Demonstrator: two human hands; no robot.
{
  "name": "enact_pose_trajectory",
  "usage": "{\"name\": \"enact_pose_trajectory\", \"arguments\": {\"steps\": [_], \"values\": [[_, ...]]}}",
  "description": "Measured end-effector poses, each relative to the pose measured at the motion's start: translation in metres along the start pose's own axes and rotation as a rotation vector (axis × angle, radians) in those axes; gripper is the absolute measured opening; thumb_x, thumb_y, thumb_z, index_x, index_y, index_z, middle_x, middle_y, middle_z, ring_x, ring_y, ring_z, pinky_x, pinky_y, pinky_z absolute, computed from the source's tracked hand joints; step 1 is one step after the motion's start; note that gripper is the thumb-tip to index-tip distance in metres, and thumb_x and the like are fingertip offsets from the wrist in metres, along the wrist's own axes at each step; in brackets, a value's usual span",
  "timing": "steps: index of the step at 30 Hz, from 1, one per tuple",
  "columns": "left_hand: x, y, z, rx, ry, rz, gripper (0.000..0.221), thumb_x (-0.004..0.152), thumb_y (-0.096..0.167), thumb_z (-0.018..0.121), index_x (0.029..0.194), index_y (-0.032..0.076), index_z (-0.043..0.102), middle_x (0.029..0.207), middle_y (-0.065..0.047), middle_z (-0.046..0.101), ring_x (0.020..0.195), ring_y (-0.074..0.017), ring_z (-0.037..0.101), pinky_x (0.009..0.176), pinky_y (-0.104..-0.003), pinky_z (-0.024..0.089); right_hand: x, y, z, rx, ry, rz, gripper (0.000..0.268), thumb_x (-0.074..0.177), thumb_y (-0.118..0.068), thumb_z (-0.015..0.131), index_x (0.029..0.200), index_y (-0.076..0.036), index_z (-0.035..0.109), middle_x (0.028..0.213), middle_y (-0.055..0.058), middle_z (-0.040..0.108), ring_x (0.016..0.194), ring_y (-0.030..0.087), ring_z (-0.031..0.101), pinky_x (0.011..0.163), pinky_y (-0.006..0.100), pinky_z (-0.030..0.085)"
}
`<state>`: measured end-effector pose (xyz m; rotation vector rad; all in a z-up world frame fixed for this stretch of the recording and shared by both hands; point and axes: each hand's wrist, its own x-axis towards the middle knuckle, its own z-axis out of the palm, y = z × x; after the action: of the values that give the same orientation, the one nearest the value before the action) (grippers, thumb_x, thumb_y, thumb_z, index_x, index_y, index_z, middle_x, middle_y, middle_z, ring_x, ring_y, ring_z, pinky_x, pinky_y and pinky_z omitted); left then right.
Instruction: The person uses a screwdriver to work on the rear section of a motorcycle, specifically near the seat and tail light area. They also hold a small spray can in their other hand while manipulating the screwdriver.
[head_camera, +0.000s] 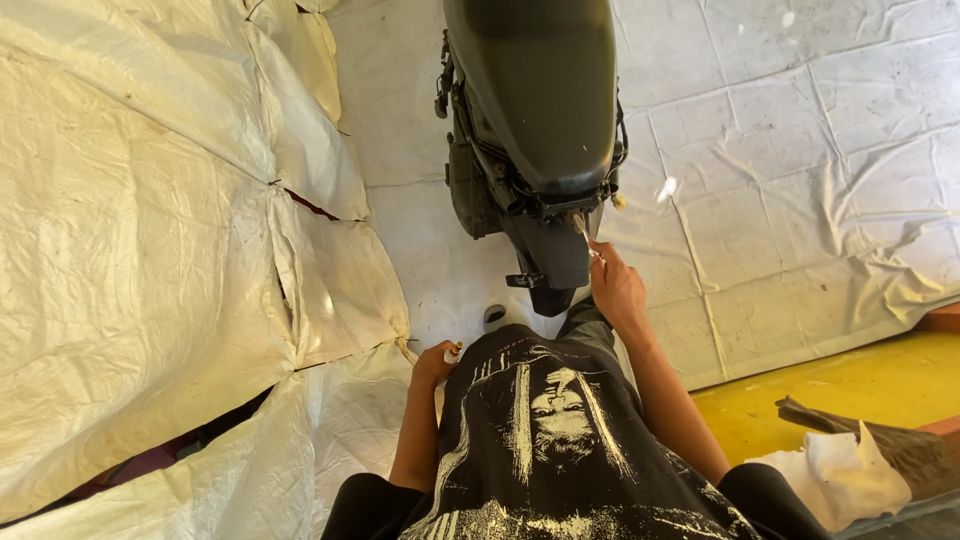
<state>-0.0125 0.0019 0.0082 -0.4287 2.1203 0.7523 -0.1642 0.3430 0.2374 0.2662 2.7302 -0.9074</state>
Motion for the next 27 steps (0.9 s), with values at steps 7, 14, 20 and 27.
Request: {"name": "enact_pose_trajectory", "arguments": {"steps": [7, 14, 20, 27], "values": [[-0.007, 0.003, 0.0, -0.001, -0.009, -0.012, 0.032, 0.083, 0.044, 0.066, 0.11, 0.026, 0.067, 0.108, -0.019, 0.074, 0.116, -0.0386, 0.066, 0.099, -0.049, 0.054, 0.006, -0.002, -0.001, -0.066, 0.011, 0.017, 0.036, 0.101, -0.029, 0.041, 0.13, -0.031, 0.062, 0.073, 0.019, 0.072, 0.081, 0.047, 0.071, 0.077, 0.06, 0.054], [0.004, -0.01, 0.012, -0.051, -0.008, -0.017, 0.033, 0.082, 0.045, 0.07, 0.11, 0.027, 0.067, 0.106, -0.021, 0.074, 0.116, -0.0408, 0.066, 0.1, -0.049, 0.053, 0.008, 0.001, 0.0, -0.13, -0.02, 0.046, 0.034, 0.103, -0.037, 0.041, 0.129, -0.04, 0.061, 0.076, 0.024, 0.071, 0.086, 0.049, 0.071, 0.079, 0.061, 0.054], [0.005, -0.005, 0.008, -0.056, -0.017, -0.014, 0.032, 0.082, 0.044, 0.068, 0.109, 0.027, 0.067, 0.106, -0.022, 0.074, 0.116, -0.041, 0.066, 0.1, -0.049, 0.053, 0.014, 0.01, 0.001, -0.115, -0.008, 0.041, 0.034, 0.102, -0.038, 0.041, 0.129, -0.041, 0.061, 0.075, 0.025, 0.07, 0.085, 0.05, 0.071, 0.078, 0.061, 0.054], [0.006, 0.002, -0.002, 0.016, -0.014, 0.003, 0.034, 0.078, 0.04, 0.073, 0.109, 0.026, 0.067, 0.106, -0.021, 0.074, 0.116, -0.0385, 0.067, 0.1, -0.048, 0.053, 0.002, 0.005, 0.009, -0.073, 0.052, -0.026, 0.034, 0.106, -0.029, 0.039, 0.132, -0.031, 0.06, 0.068, 0.025, 0.067, 0.073, 0.048, 0.071, 0.07, 0.058, 0.055]]}}
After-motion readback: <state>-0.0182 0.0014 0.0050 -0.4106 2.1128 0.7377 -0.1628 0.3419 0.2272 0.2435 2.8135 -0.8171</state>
